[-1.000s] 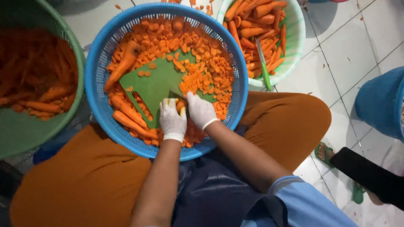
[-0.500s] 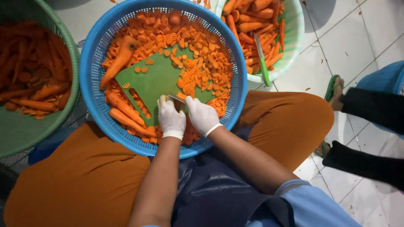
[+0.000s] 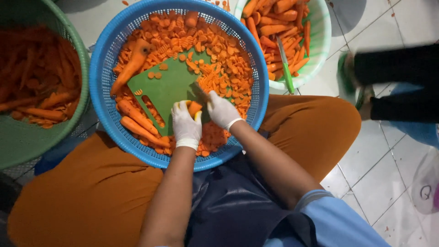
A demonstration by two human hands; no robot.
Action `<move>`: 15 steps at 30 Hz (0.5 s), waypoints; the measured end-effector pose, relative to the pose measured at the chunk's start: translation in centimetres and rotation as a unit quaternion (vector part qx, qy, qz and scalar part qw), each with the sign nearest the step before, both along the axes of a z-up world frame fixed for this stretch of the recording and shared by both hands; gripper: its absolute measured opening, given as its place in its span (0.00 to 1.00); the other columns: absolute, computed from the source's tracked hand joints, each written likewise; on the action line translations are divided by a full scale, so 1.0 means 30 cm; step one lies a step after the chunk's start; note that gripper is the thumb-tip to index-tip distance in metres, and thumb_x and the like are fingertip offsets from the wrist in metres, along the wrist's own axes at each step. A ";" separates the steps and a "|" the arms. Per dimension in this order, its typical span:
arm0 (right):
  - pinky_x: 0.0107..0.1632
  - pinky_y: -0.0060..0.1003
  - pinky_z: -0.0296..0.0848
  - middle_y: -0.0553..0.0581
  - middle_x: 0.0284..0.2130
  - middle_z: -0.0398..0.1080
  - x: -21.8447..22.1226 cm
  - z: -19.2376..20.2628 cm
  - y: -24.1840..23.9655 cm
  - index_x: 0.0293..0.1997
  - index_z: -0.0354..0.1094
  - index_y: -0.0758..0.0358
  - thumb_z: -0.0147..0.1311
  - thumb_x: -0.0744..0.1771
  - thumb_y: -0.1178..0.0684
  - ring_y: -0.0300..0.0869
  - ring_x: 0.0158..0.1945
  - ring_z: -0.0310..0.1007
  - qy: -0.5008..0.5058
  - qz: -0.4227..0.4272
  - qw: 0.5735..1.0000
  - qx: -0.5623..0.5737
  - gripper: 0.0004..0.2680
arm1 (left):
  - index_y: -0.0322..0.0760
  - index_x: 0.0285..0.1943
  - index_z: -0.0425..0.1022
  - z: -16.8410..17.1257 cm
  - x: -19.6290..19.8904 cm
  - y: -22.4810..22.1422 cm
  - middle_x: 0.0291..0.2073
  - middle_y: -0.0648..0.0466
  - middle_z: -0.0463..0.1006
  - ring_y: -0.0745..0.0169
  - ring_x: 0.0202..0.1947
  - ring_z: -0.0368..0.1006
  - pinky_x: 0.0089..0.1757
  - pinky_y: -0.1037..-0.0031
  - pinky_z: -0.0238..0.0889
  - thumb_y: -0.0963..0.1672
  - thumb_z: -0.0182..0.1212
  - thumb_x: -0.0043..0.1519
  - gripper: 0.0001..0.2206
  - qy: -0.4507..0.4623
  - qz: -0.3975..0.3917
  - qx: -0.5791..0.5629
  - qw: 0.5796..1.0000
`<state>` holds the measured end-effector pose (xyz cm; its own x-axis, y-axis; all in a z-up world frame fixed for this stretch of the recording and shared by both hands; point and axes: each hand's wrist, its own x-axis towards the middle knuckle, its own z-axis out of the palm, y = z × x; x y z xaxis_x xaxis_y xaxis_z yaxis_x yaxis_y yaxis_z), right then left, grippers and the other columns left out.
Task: Chopping carrots into small pieces using a knife on a cutting board inside a basket.
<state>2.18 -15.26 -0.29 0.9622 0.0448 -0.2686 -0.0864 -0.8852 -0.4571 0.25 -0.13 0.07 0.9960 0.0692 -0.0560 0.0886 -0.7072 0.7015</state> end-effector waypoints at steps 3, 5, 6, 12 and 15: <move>0.51 0.60 0.72 0.73 0.41 0.73 0.019 0.180 -0.015 0.56 0.58 0.53 0.44 0.68 0.50 0.67 0.48 0.73 -0.005 -0.082 0.995 0.059 0.10 | 0.39 0.56 0.66 0.017 0.011 0.013 0.47 0.43 0.68 0.33 0.50 0.67 0.53 0.52 0.63 0.43 0.72 0.52 0.24 -0.001 0.037 -0.051 0.998; 0.53 0.60 0.71 0.74 0.43 0.73 0.032 0.217 -0.029 0.58 0.58 0.55 0.44 0.69 0.50 0.67 0.50 0.72 -0.016 -0.115 0.991 0.073 0.11 | 0.36 0.54 0.68 0.021 0.035 0.023 0.45 0.41 0.68 0.32 0.49 0.68 0.52 0.54 0.63 0.43 0.71 0.53 0.22 -0.017 0.091 -0.087 0.992; 0.55 0.60 0.70 0.75 0.46 0.72 0.037 0.235 -0.039 0.59 0.59 0.56 0.43 0.69 0.50 0.67 0.51 0.71 -0.025 -0.149 0.985 0.086 0.12 | 0.33 0.53 0.70 0.022 0.046 0.026 0.43 0.40 0.69 0.32 0.47 0.69 0.51 0.55 0.63 0.43 0.71 0.55 0.20 -0.030 0.144 -0.122 0.982; 0.50 0.59 0.72 0.70 0.36 0.73 0.053 0.075 -0.140 0.52 0.53 0.50 0.40 0.69 0.47 0.65 0.44 0.75 -0.015 -0.188 0.982 0.005 0.08 | 0.38 0.51 0.71 0.021 0.147 0.079 0.42 0.43 0.72 0.41 0.48 0.72 0.52 0.62 0.62 0.47 0.68 0.60 0.15 -0.058 0.280 -0.219 0.933; 0.48 0.56 0.72 0.70 0.35 0.70 0.075 0.076 -0.158 0.50 0.55 0.53 0.41 0.68 0.50 0.65 0.44 0.74 -0.086 -0.156 0.984 0.005 0.07 | 0.47 0.50 0.71 0.175 0.182 0.061 0.41 0.53 0.77 0.55 0.46 0.76 0.49 0.69 0.66 0.51 0.67 0.59 0.15 -0.022 0.312 -0.227 0.922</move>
